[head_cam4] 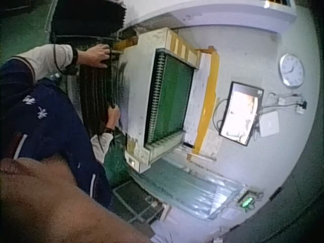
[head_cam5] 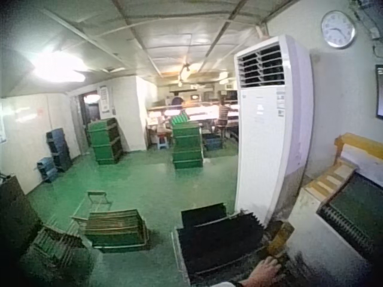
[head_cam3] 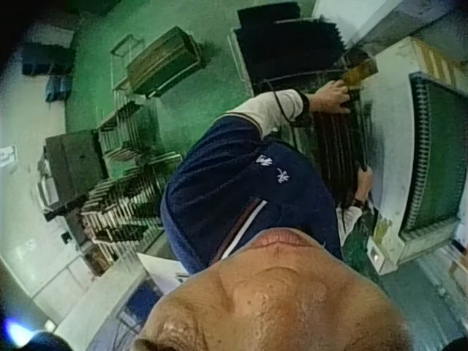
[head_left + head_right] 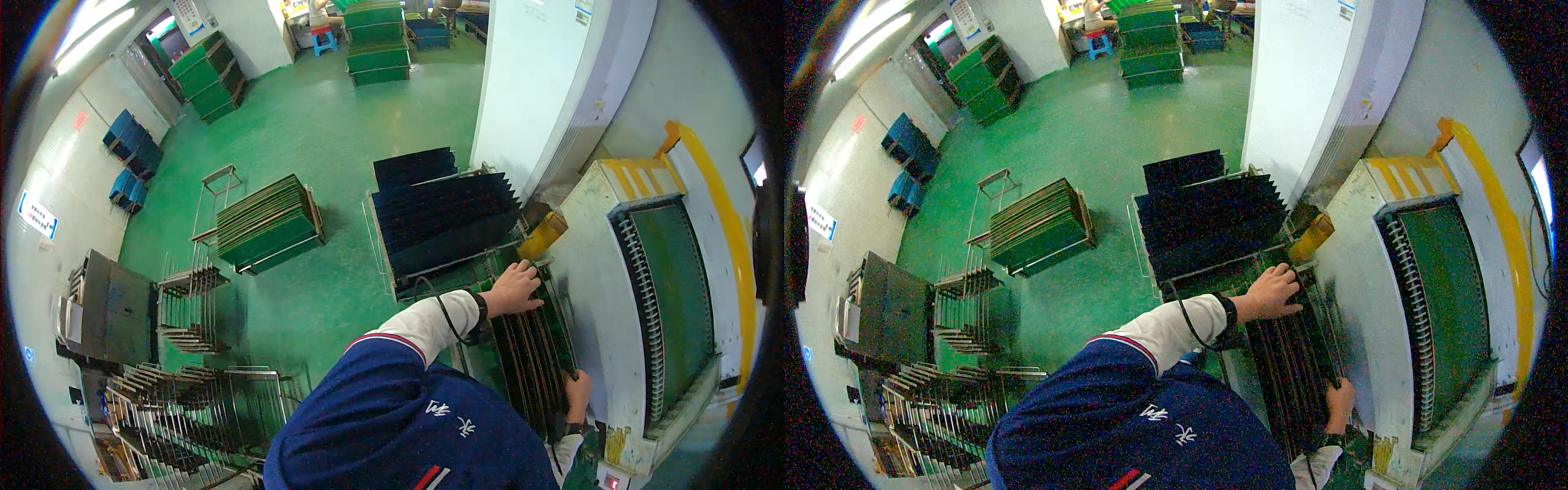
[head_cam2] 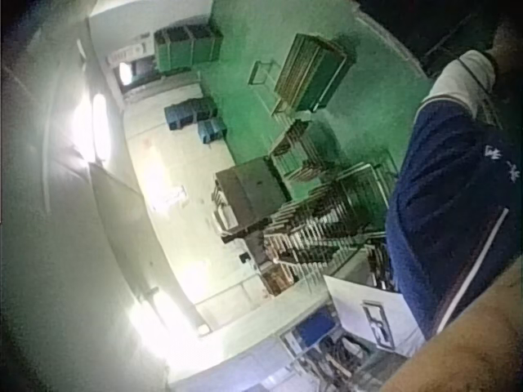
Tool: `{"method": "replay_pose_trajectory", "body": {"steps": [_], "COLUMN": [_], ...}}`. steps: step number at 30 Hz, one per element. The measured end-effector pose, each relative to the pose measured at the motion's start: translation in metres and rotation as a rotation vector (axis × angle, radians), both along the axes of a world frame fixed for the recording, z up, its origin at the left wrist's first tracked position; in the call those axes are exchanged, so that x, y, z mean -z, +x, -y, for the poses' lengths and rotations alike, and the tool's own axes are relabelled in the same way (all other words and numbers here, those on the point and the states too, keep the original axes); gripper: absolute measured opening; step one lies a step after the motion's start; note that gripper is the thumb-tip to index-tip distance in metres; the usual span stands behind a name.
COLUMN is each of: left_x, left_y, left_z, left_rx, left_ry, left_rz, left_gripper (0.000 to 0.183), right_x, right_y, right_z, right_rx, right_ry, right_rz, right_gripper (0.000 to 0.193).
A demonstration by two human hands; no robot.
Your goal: Move green panels/plates from a drying rack into a processing machine one by one.
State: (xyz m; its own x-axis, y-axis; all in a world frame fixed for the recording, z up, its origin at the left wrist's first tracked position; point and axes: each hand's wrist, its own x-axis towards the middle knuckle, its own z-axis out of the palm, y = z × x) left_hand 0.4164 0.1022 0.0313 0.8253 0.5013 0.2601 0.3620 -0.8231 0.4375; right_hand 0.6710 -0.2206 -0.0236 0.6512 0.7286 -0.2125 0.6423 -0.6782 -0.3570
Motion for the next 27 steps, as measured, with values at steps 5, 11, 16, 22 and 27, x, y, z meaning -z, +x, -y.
{"method": "replay_pose_trajectory", "body": {"steps": [5,11,16,22,27], "left_x": [-0.002,0.006,-0.173,-0.345,-0.389], "left_y": [0.002,0.011,0.014,-0.051,-0.069], "left_z": [0.002,-0.014,-0.015,0.052,0.090], "left_rx": [0.004,-0.038,0.446,1.497,1.881], "left_ry": [0.017,-0.135,-0.593,-0.910,-0.505], "left_rz": [-0.013,0.156,0.403,0.751,0.979], "left_gripper": [0.051,0.046,0.029,0.038,0.064], "right_x": [0.012,-0.001,0.037,-0.031,-0.021], "right_y": [0.012,0.014,0.033,-0.014,-0.017], "right_z": [0.005,0.000,0.014,-0.003,-0.003], "right_rx": [0.029,0.030,-0.006,0.126,0.099], "right_ry": [-0.012,0.009,0.104,-0.051,0.031], "right_rz": [0.019,-0.099,0.057,-0.015,0.079], "right_gripper": [0.036,0.034,0.045,0.046,0.041]}}
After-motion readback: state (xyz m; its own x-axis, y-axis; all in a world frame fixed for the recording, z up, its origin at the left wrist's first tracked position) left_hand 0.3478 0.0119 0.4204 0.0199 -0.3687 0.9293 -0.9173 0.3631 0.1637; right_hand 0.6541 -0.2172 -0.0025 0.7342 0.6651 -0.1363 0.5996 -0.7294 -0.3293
